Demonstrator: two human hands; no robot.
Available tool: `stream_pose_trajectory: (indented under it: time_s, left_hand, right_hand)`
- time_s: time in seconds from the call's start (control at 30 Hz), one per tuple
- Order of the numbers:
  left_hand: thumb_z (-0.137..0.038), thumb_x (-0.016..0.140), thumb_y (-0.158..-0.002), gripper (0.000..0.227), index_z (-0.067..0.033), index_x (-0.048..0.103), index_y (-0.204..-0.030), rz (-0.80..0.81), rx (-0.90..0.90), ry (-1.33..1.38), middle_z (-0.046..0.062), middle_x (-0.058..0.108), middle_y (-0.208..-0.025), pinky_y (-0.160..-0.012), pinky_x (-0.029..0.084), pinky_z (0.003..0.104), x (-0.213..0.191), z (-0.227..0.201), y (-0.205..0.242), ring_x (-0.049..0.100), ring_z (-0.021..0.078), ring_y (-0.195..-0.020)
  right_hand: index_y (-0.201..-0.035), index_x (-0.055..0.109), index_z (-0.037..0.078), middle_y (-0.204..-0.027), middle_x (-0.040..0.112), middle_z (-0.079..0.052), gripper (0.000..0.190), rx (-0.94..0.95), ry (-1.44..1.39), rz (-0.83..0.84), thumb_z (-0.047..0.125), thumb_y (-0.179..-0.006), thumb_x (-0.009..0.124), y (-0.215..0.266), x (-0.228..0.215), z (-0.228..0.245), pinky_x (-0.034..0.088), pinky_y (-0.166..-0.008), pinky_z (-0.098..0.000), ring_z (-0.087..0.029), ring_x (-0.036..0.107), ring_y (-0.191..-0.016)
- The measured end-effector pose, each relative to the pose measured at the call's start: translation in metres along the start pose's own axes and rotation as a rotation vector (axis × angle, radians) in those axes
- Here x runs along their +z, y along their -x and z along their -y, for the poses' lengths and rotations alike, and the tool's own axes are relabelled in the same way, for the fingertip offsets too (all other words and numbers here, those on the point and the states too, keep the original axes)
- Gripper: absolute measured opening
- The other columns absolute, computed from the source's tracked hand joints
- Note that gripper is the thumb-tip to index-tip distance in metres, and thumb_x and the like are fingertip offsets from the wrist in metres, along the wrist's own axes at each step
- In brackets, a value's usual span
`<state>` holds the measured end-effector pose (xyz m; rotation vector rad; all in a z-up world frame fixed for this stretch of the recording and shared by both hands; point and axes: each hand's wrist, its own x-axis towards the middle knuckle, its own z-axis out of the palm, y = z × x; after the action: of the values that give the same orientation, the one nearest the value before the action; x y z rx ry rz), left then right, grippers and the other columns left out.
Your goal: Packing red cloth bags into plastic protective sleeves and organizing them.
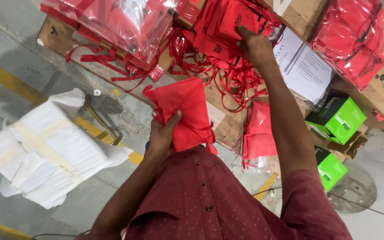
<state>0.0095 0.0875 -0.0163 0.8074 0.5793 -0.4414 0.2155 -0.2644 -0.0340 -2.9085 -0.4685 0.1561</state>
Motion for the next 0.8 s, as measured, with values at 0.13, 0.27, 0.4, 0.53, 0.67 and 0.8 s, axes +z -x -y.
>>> stream_pose_trajectory:
  time_s: [0.13,0.27,0.4,0.53,0.67,0.8]
  left_hand:
    - [-0.012,0.075,-0.093,0.025,-0.0003,0.069,-0.115,0.089,0.021,0.001,0.004,0.072,-0.103,-0.078,0.056,0.03,0.017,-0.005,-0.017,0.067,0.012,-0.09]
    - [-0.013,0.074,-0.093,0.026,-0.0012,0.069,-0.116,0.185,0.054,-0.014,0.003,0.073,-0.105,-0.081,0.056,0.028,0.037,-0.009,-0.028,0.067,0.0103,-0.092]
    - [-0.014,0.075,-0.094,0.022,-0.0011,0.071,-0.112,0.229,0.003,-0.054,0.002,0.073,-0.102,-0.077,0.056,0.03,0.047,-0.001,-0.041,0.068,0.0106,-0.089]
    - [-0.016,0.076,-0.095,0.021,-0.0017,0.072,-0.109,0.267,-0.008,-0.09,0.001,0.073,-0.099,-0.075,0.055,0.03,0.06,0.009,-0.047,0.067,0.0103,-0.086]
    - [-0.017,0.076,-0.094,0.02,-0.0032,0.073,-0.109,0.323,0.022,-0.093,0.001,0.074,-0.098,-0.075,0.055,0.029,0.073,0.016,-0.045,0.067,0.01,-0.085]
    - [-0.016,0.075,-0.096,0.019,-0.0015,0.073,-0.109,0.366,0.042,-0.102,0.002,0.074,-0.097,-0.074,0.055,0.029,0.087,0.02,-0.037,0.067,0.0107,-0.084]
  right_hand:
    - [-0.131,0.07,0.0,-0.093,0.076,-0.018,0.036,-0.044,0.002,-0.111,0.007,-0.096,0.07,0.014,-0.027,-0.014,0.053,-0.093,-0.0467,-0.03,0.073,-0.078]
    - [-0.117,0.069,-0.006,-0.092,0.068,-0.012,0.019,0.32,-0.519,-0.107,0.013,-0.111,0.07,0.052,-0.105,0.039,0.047,-0.075,-0.0337,-0.019,0.055,-0.077]
    - [-0.122,0.068,-0.003,-0.107,0.07,0.001,0.023,0.363,-1.24,-0.148,0.01,-0.103,0.068,0.086,-0.197,0.13,0.049,-0.089,-0.0262,-0.008,0.059,-0.095]
    - [-0.124,0.067,-0.001,-0.119,0.074,-0.002,0.03,0.402,-1.365,-0.153,0.011,-0.097,0.069,0.125,-0.207,0.155,0.054,-0.099,-0.0251,-0.01,0.067,-0.108]
    - [-0.119,0.068,-0.005,-0.104,0.069,-0.011,0.021,0.512,-0.962,-0.111,0.009,-0.104,0.068,0.147,-0.215,0.188,0.052,-0.083,-0.0287,-0.016,0.063,-0.093]
    - [-0.119,0.065,-0.006,-0.075,0.061,-0.024,0.02,0.491,0.101,-0.043,0.009,-0.105,0.068,0.166,-0.183,0.202,0.049,-0.057,-0.0432,-0.035,0.06,-0.065]
